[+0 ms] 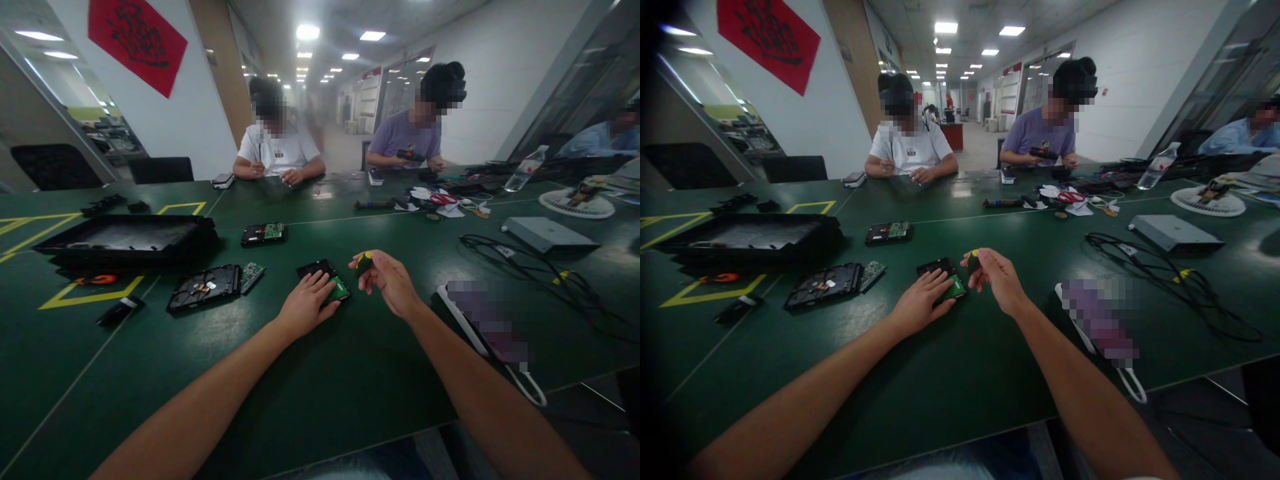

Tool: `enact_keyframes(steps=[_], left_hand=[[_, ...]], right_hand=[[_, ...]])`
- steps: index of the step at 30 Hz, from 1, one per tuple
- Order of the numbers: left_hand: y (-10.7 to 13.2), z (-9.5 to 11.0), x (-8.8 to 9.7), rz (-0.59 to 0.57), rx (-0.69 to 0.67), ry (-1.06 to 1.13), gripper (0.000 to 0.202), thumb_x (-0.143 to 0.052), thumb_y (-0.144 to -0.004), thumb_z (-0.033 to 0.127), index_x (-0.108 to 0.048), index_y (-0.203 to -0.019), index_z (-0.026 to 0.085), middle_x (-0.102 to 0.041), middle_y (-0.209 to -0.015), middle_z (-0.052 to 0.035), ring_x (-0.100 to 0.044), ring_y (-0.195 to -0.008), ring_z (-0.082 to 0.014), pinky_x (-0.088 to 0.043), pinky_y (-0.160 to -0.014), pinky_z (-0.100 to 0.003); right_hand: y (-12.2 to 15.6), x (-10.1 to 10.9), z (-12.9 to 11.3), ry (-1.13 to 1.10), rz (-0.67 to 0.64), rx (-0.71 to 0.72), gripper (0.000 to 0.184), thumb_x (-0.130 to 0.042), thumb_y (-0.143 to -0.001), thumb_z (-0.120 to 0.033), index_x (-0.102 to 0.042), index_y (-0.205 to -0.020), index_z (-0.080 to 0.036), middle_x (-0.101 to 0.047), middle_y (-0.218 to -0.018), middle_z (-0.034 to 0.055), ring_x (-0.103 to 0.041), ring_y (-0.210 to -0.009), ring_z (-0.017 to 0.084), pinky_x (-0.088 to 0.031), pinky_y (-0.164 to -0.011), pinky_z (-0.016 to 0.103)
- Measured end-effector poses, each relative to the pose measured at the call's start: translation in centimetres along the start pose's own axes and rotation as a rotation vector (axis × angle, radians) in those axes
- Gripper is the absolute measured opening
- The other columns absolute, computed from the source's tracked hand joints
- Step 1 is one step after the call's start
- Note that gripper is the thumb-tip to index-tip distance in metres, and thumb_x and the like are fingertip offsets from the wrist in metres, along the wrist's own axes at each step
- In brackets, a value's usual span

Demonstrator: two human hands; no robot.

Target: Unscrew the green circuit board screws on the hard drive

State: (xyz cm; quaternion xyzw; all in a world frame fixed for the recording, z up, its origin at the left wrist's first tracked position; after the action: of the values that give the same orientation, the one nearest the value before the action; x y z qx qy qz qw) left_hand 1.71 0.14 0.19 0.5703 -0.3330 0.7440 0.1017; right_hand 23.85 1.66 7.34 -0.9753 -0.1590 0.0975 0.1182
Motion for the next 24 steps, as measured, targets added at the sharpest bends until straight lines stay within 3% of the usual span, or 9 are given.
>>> enact_keyframes(steps=[7, 17, 24], left_hand=[[0.03, 0.22, 0.16, -0.007, 0.015, 0.000, 0.053, -0.055, -0.104, 0.050, -0.060, -0.145, 0.017, -0.056, -0.155, -0.0160, -0.046, -0.150, -0.0343, -0.037, -0.123, -0.055], [0.02, 0.27, 0.34, -0.016, 0.016, -0.013, 0.054, -0.053, -0.104, 0.051, -0.061, -0.145, 0.016, -0.056, -0.154, -0.0171, -0.044, -0.151, -0.0346, -0.038, -0.123, -0.055], [0.01, 0.23, 0.26, -0.018, 0.014, -0.009, 0.055, -0.054, -0.104, 0.051, -0.060, -0.146, 0.015, -0.055, -0.155, -0.0173, -0.045, -0.150, -0.0352, -0.037, -0.123, -0.055]], right_hand=[[-0.04, 0.09, 0.08, 0.057, 0.034, 0.003, 0.033, -0.064, -0.098, -0.052, -0.073, -0.110, -0.023, -0.071, -0.096, 0.0043, -0.056, -0.054, 0.007, -0.036, -0.042, 0.019], [0.02, -0.17, -0.12, -0.027, -0.016, 0.011, 0.035, -0.059, -0.101, -0.053, -0.067, -0.105, -0.020, -0.074, -0.104, 0.0079, -0.069, -0.062, 0.012, -0.049, -0.049, 0.023], [-0.01, 0.11, -0.05, 0.037, 0.027, 0.000, 0.034, -0.063, -0.099, -0.053, -0.071, -0.112, -0.023, -0.071, -0.094, 0.0040, -0.059, -0.056, 0.009, -0.037, -0.041, 0.020]])
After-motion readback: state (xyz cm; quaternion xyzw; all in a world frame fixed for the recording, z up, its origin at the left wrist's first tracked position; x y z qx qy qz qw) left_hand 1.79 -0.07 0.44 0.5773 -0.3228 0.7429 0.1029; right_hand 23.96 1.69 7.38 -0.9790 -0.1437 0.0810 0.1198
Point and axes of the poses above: each hand's wrist, its own y-axis away from the middle knuckle, its own x-axis out of the back of the hand, z = x × y, the point moved 2 cm from there along -y, towards the middle knuckle
